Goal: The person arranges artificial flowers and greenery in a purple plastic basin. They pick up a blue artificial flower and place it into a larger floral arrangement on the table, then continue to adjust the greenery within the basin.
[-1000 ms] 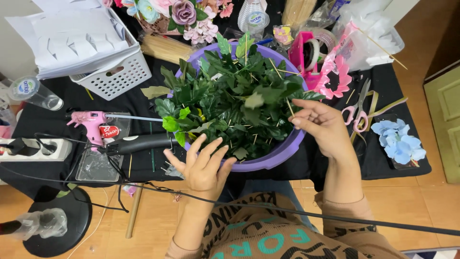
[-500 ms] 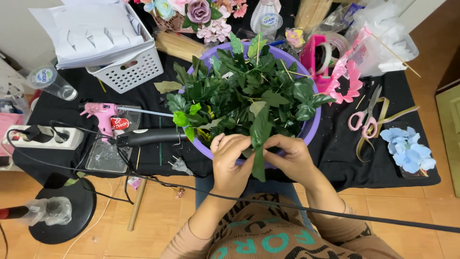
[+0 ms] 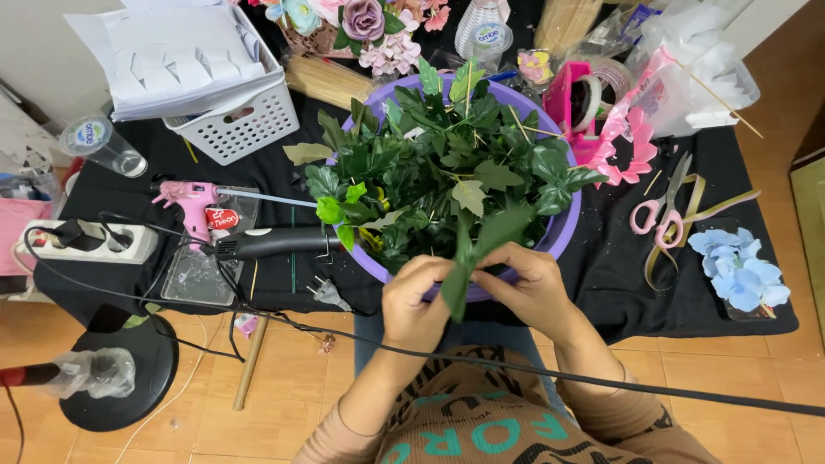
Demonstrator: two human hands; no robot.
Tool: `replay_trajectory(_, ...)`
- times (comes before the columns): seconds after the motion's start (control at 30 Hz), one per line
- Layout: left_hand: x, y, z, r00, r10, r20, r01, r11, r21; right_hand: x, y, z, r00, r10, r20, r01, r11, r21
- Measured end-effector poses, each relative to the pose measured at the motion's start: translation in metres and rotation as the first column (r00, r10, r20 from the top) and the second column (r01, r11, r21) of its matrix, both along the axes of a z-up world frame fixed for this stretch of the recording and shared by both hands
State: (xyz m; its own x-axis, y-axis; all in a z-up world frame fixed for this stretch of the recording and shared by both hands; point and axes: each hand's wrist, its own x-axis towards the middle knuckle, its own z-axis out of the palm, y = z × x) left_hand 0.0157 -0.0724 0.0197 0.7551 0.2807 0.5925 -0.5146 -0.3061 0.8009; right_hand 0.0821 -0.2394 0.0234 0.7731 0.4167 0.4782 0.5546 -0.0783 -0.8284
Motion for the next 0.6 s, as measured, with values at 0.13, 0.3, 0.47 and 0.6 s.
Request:
replay_trajectory(0.13, -0.007, -0.011, 0.02, 0.998, 0.054, 0.032, -0.051, 0.993, -0.108, -0.003, 0.003, 0.005, 0.998, 0.037, 0.046, -0.037, 0.999, 0.018)
replay_trajectory(0.3, -0.003, -0.01, 0.011, 0.992, 0.114, 0.063, -0.104, 0.984, -0.147, -0.009, 0.01, 0.016, 0.998, 0.022, 0.065, -0.022, 1.0, 0.001)
replay_trajectory(0.47, -0.006, -0.018, 0.022, 0.978, 0.131, 0.165, -0.106, 0.983, -0.153, -0.007, 0.004, 0.02, 0.985, -0.031, 0.169, 0.041, 0.998, -0.056)
replay_trajectory(0.6, 0.005, -0.003, -0.002, 0.967, 0.122, 0.224, -0.098, 0.988, -0.117, 0.009, -0.022, 0.017, 0.972, -0.093, 0.214, 0.073, 0.992, 0.099)
